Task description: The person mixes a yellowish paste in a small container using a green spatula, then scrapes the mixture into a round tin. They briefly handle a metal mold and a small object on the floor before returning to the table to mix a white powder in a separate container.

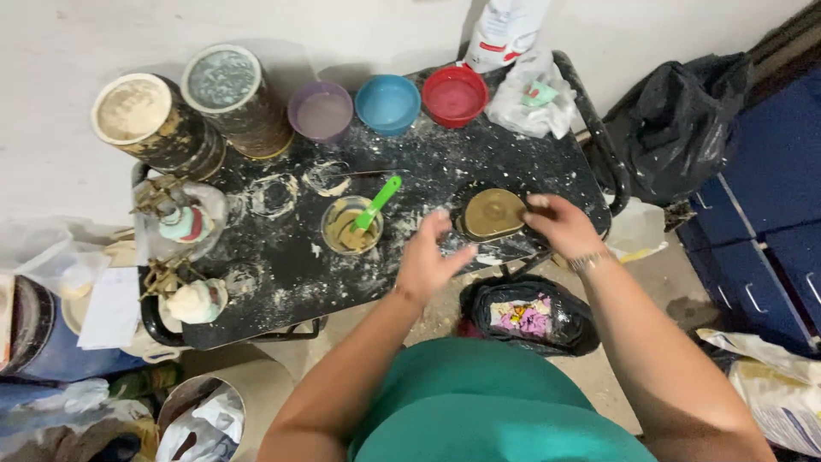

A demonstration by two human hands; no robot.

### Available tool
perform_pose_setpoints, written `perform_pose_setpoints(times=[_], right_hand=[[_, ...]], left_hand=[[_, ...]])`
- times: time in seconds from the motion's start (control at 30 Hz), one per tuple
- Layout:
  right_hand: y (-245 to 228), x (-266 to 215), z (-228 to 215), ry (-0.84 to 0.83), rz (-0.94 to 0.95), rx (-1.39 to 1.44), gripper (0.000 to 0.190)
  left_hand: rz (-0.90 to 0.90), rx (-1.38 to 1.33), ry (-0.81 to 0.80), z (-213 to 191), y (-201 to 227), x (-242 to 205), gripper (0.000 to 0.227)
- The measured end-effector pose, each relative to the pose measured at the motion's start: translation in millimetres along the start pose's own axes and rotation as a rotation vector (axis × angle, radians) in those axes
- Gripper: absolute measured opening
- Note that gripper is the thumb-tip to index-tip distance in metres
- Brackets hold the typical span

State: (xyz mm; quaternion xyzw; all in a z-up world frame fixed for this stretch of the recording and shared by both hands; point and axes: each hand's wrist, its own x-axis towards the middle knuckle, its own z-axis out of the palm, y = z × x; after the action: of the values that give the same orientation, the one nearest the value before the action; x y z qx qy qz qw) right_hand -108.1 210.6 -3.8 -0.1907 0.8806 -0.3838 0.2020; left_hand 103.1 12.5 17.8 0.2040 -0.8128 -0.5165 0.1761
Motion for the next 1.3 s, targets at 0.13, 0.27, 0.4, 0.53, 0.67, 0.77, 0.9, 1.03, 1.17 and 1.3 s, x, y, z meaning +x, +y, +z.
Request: perform_pose_setpoints(times=[0.13, 0.27, 0.4, 0.53, 0.67, 0.77, 0.9, 1.03, 1.17, 1.3], right_hand=[[-3, 48, 11, -0.151, 0.063, -0.036, 0.064], [-4, 64, 12, -0.295, -0.001, -0.02, 0.06], [-7, 62, 14, -0.315, -0.009, 0.252, 0.059], [-8, 55, 10, -0.349, 0.016, 0.099, 0.06], [-19, 40, 5, -0.364, -0.049, 0.029, 0.057], [-17, 43, 9, -0.367, -0.112, 0.005, 0.052], [-11, 51, 12, -0.396, -0.076, -0.03, 0.057], [-40, 54, -7, -0.474, -0.093, -0.211, 0.059], [-60, 83, 6, -0.497, -0.339, -0.694, 0.053], [-115, 52, 14, -0.651, -0.556, -0.998, 0.06]], left_hand=[[-0.484, 0.112, -0.19, 18, -2, 56, 0.092], [-0.585, 0.107, -0.203, 29, -23, 75, 0.09], [-0.607, 0.022, -0.238, 15, 3, 76, 0.084], [-0.611, -0.002, -0.229, 29, -19, 77, 0.082], [-0.617, -0.007, -0.211, 38, -26, 75, 0.074], [-0.613, -0.041, -0.215, 32, -13, 74, 0.07], [-0.611, -0.056, -0.221, 29, -5, 71, 0.072], [-0.647, -0.12, -0.149, 13, 36, 54, 0.071], [-0.506, 0.014, -0.133, 7, 34, 38, 0.074], [-0.349, -0.024, -0.074, -15, 45, -7, 0.055]])
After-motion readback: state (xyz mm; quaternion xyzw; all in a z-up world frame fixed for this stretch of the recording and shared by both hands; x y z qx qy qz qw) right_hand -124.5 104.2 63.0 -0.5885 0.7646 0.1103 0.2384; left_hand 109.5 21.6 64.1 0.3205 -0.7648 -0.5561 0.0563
